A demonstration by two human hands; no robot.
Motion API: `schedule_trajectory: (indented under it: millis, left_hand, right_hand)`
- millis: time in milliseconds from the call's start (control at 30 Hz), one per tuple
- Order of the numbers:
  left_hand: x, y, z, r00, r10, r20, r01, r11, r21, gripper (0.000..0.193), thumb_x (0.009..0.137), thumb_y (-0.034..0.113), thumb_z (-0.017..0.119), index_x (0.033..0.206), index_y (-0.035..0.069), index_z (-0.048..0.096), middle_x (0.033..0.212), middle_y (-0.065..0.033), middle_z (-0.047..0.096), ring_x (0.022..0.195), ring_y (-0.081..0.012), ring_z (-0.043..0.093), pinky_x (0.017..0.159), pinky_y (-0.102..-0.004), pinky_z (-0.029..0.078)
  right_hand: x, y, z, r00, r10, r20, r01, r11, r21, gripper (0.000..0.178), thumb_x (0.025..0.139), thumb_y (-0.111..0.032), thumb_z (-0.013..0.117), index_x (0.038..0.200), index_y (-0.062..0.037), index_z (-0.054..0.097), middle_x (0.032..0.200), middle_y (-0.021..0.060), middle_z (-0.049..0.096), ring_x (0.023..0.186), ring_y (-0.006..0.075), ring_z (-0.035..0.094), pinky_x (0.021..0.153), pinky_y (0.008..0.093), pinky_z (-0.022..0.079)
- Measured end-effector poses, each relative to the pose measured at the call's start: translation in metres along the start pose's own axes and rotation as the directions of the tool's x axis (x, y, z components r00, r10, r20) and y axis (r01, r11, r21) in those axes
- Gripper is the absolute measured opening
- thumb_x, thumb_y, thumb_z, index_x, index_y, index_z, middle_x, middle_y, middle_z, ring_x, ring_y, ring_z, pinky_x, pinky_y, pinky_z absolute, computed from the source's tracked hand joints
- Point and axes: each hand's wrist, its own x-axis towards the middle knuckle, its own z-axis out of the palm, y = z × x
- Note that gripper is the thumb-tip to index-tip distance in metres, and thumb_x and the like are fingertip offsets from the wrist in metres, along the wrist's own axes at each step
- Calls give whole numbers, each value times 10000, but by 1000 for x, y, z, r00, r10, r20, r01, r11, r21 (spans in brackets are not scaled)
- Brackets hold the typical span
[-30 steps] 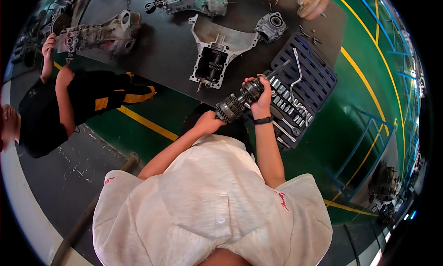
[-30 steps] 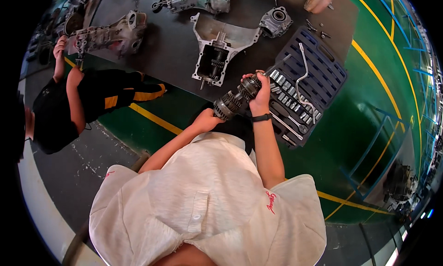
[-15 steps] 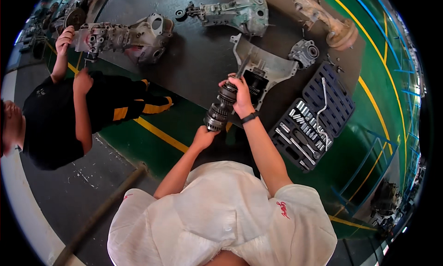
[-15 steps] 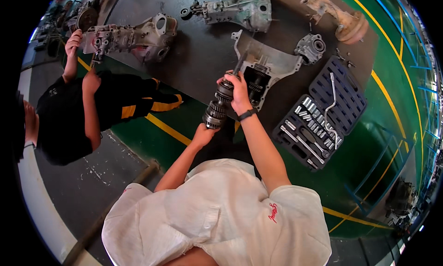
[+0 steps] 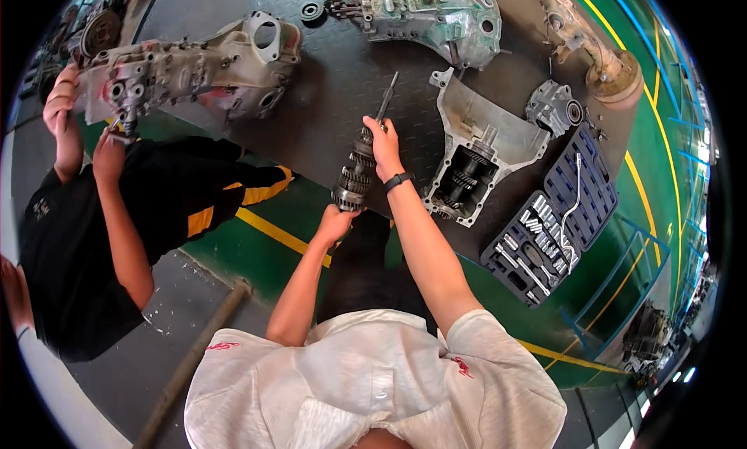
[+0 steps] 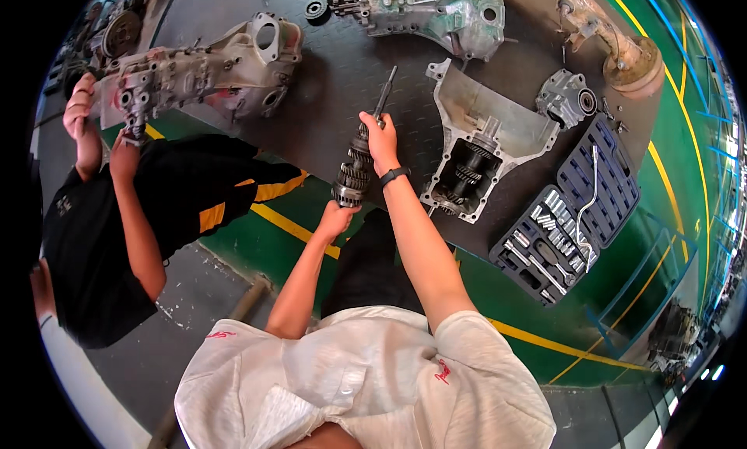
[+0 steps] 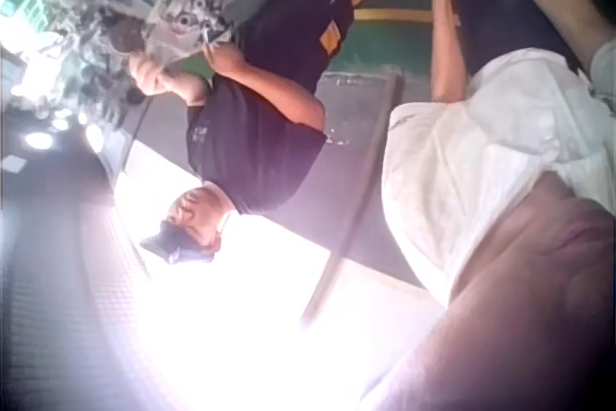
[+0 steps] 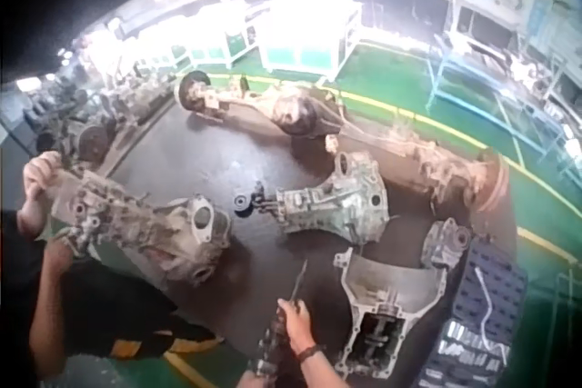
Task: The person disassembles a transmission gear shaft by sliding gears and synchronizer components off the shaft onto the table, then reassembles the gears, synchronizer rings, and shaft back together by hand.
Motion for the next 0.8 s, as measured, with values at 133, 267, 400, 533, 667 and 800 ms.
schedule_trajectory:
  millis: [133, 267, 400, 533, 667, 800]
  left_hand:
    - [31, 11, 8, 997, -64, 32, 64, 998, 6, 347, 860, 122, 712, 630, 126, 452, 527, 54, 409, 399, -73, 349, 395, -271, 239]
    - [51, 17, 10, 994, -87, 67, 86, 996, 10, 400, 867, 116, 704, 600, 149, 408, 527, 60, 406, 407, -65, 351, 400, -268, 235]
    - [58, 16, 16, 993, -90, 76, 87, 995, 42, 356, 870, 134, 693, 606, 127, 454, 517, 60, 428, 388, -64, 352, 382, -278, 229]
    - [58, 21, 25, 995, -73, 62, 69, 996, 53, 381, 874, 128, 685, 586, 139, 435, 514, 59, 417, 391, -63, 347, 384, -284, 226]
    - [58, 26, 26, 996, -71, 56, 67, 995, 72, 405, 876, 126, 678, 568, 146, 416, 513, 58, 410, 392, -65, 334, 391, -291, 217]
    - [57, 25, 25, 996, -87, 36, 82, 991, 108, 382, 871, 147, 685, 572, 104, 449, 519, 37, 436, 408, -85, 362, 419, -311, 241]
  right_hand:
    - [29, -5, -4, 925, -328, -191, 171, 809, -563, 458, 802, -433, 756, 881, -6, 609, 930, 147, 559, 889, 325, 590, 813, 405, 462]
    - [36, -10, -2, 807, -548, -221, 179, 583, -793, 485, 784, -458, 737, 944, -5, 666, 1087, 208, 559, 1095, 398, 527, 960, 461, 431]
    - [38, -19, -11, 829, -518, -209, 96, 501, -860, 526, 831, -477, 693, 990, 24, 681, 1099, 210, 591, 1091, 414, 537, 946, 465, 448]
    - [38, -18, -11, 779, -580, -239, 22, 406, -914, 464, 862, -447, 672, 954, 8, 664, 1075, 170, 558, 1067, 359, 538, 914, 465, 451]
    - [39, -16, -8, 715, -659, -235, 57, 390, -919, 447, 873, -424, 661, 943, 18, 642, 1082, 174, 544, 1056, 364, 538, 912, 470, 446]
    - [36, -13, -9, 736, -628, -254, 25, 401, -916, 410, 894, -393, 635, 954, 10, 582, 1085, 181, 534, 1055, 374, 537, 910, 482, 441]
